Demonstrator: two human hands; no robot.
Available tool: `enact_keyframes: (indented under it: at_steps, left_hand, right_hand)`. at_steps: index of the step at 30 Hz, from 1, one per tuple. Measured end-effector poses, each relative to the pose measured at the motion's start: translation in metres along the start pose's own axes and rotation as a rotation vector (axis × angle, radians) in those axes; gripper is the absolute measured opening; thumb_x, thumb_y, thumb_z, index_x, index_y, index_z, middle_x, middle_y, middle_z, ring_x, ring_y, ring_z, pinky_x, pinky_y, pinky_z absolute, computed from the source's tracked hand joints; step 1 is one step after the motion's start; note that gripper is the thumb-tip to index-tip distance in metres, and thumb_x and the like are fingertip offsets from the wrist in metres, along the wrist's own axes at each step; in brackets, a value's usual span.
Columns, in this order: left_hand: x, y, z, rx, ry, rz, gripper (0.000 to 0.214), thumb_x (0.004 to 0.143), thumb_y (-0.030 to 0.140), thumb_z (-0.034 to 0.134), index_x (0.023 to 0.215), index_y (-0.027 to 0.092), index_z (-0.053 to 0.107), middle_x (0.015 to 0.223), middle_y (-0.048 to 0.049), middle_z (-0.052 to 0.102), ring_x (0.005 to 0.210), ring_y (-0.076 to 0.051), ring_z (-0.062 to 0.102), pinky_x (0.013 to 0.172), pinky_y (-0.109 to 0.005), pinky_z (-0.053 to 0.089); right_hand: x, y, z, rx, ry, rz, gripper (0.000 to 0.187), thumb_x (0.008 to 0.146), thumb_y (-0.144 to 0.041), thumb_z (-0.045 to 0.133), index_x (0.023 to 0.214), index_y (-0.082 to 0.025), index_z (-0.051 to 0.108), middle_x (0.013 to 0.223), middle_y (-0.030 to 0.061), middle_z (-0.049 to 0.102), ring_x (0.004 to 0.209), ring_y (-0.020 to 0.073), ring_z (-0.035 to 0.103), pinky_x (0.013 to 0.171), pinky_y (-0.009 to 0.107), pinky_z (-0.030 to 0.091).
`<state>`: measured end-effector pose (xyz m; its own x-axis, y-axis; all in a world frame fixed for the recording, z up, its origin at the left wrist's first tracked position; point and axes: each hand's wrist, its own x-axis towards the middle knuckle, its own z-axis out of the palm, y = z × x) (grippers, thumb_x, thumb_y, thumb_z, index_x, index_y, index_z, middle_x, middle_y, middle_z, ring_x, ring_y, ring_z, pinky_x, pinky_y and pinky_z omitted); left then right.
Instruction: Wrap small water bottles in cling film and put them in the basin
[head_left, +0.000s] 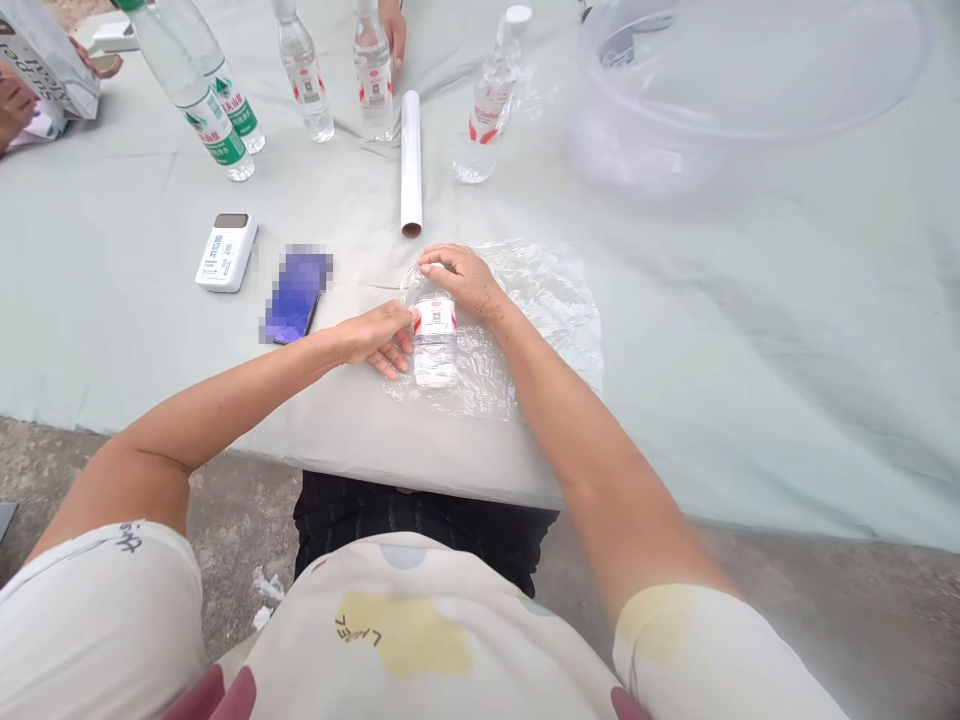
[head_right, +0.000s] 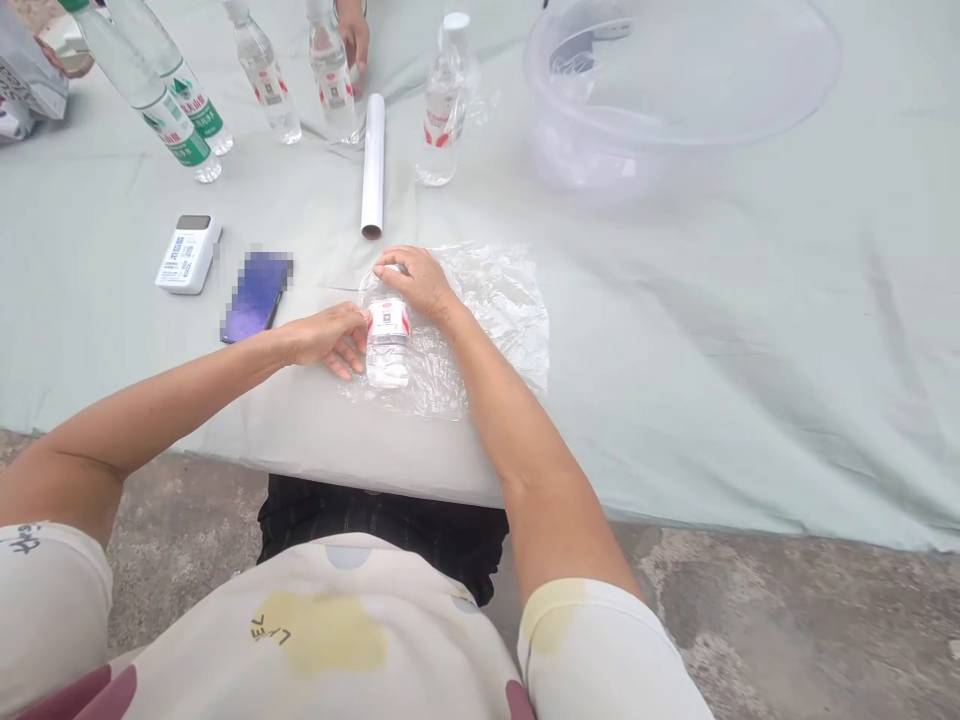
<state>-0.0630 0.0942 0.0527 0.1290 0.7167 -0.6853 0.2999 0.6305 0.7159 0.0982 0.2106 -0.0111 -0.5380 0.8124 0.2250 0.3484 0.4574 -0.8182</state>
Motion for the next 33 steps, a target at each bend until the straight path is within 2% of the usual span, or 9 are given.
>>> enact_keyframes:
  at_steps: [3, 7, 10, 12, 16, 20, 26, 29, 33]
  left_hand:
    - [-0.012, -0.014, 0.004, 0.112, 0.139, 0.059, 0.031, 0.086, 0.046, 0.062, 0.091, 0.025, 0.041, 0.078, -0.0011, 0.063, 0.062, -0.02, 0.066, 0.057, -0.035, 0.054]
    - [-0.036, -0.034, 0.013, 0.625, 0.331, 0.118, 0.034, 0.088, 0.054, 0.058, 0.094, 0.024, 0.042, 0.071, -0.0026, 0.063, 0.068, -0.026, 0.066, 0.062, -0.035, 0.047]
    - [-0.049, -0.047, 0.027, 0.952, 0.419, 0.081, 0.041, 0.087, 0.06, 0.059, 0.097, 0.022, 0.047, 0.086, -0.0098, 0.067, 0.084, -0.034, 0.068, 0.069, -0.038, 0.044]
    - [-0.053, -0.054, 0.037, 1.023, 0.444, 0.041, 0.039, 0.089, 0.059, 0.058, 0.096, 0.021, 0.05, 0.096, -0.0121, 0.068, 0.09, -0.034, 0.067, 0.07, -0.037, 0.043]
    - [-0.054, -0.066, 0.048, 0.951, 0.464, 0.079, 0.029, 0.095, 0.045, 0.053, 0.079, 0.022, 0.047, 0.095, -0.0087, 0.065, 0.088, -0.027, 0.065, 0.067, -0.032, 0.041]
    - [-0.052, -0.076, 0.053, 0.645, 0.579, 0.301, 0.025, 0.091, 0.026, 0.054, 0.07, 0.021, 0.043, 0.092, -0.0057, 0.063, 0.085, -0.02, 0.063, 0.071, -0.031, 0.045]
    - [-0.04, -0.083, 0.071, 0.166, 0.684, 0.628, 0.025, 0.09, 0.029, 0.059, 0.069, 0.02, 0.048, 0.126, -0.0113, 0.066, 0.118, -0.023, 0.064, 0.092, -0.035, 0.053]
    - [-0.034, -0.084, 0.086, 0.115, 0.719, 0.723, 0.021, 0.091, 0.026, 0.06, 0.073, 0.02, 0.05, 0.133, -0.0126, 0.066, 0.125, -0.024, 0.063, 0.099, -0.039, 0.053]
    - [-0.028, -0.083, 0.103, 0.284, 0.804, 0.885, 0.017, 0.093, 0.02, 0.06, 0.079, 0.02, 0.051, 0.132, -0.0127, 0.067, 0.127, -0.024, 0.063, 0.104, -0.043, 0.052]
  right_hand:
    - [-0.002, 0.001, -0.002, 0.068, 0.007, 0.015, 0.025, 0.088, -0.033, 0.054, 0.097, -0.021, 0.074, 0.12, 0.007, 0.072, 0.117, 0.0248, 0.063, 0.108, 0.043, 0.043]
    - [-0.007, 0.001, -0.003, 0.114, 0.013, 0.032, 0.028, 0.09, -0.03, 0.05, 0.098, -0.021, 0.074, 0.12, 0.0066, 0.072, 0.116, 0.0237, 0.063, 0.106, 0.041, 0.045]
    - [-0.009, 0.001, -0.002, 0.125, 0.015, 0.033, 0.03, 0.092, -0.029, 0.047, 0.1, -0.02, 0.074, 0.118, 0.0061, 0.073, 0.114, 0.0223, 0.064, 0.105, 0.039, 0.046]
    - [-0.009, 0.001, -0.002, 0.13, 0.024, 0.035, 0.031, 0.093, -0.029, 0.046, 0.102, -0.02, 0.074, 0.117, 0.0061, 0.073, 0.112, 0.0216, 0.065, 0.104, 0.039, 0.046]
    - [-0.007, 0.003, -0.001, 0.141, 0.035, 0.024, 0.03, 0.093, -0.028, 0.046, 0.101, -0.02, 0.074, 0.115, 0.0059, 0.074, 0.112, 0.021, 0.065, 0.104, 0.039, 0.046]
    - [-0.002, 0.008, -0.004, 0.179, 0.067, 0.03, 0.023, 0.088, -0.027, 0.054, 0.099, -0.02, 0.073, 0.111, 0.0052, 0.074, 0.102, 0.0207, 0.066, 0.097, 0.04, 0.049]
    - [0.002, 0.009, -0.012, 0.052, 0.119, 0.006, 0.02, 0.085, -0.035, 0.064, 0.097, -0.021, 0.072, 0.109, 0.0056, 0.071, 0.103, 0.0237, 0.062, 0.095, 0.043, 0.047]
    - [-0.001, 0.005, -0.017, -0.116, 0.134, -0.013, 0.025, 0.086, -0.042, 0.066, 0.1, -0.022, 0.071, 0.114, 0.0075, 0.069, 0.108, 0.0272, 0.058, 0.098, 0.046, 0.045]
    - [-0.005, -0.002, -0.024, -0.263, 0.093, -0.032, 0.029, 0.093, -0.043, 0.059, 0.109, -0.021, 0.071, 0.117, 0.0104, 0.068, 0.106, 0.0291, 0.058, 0.097, 0.049, 0.044]
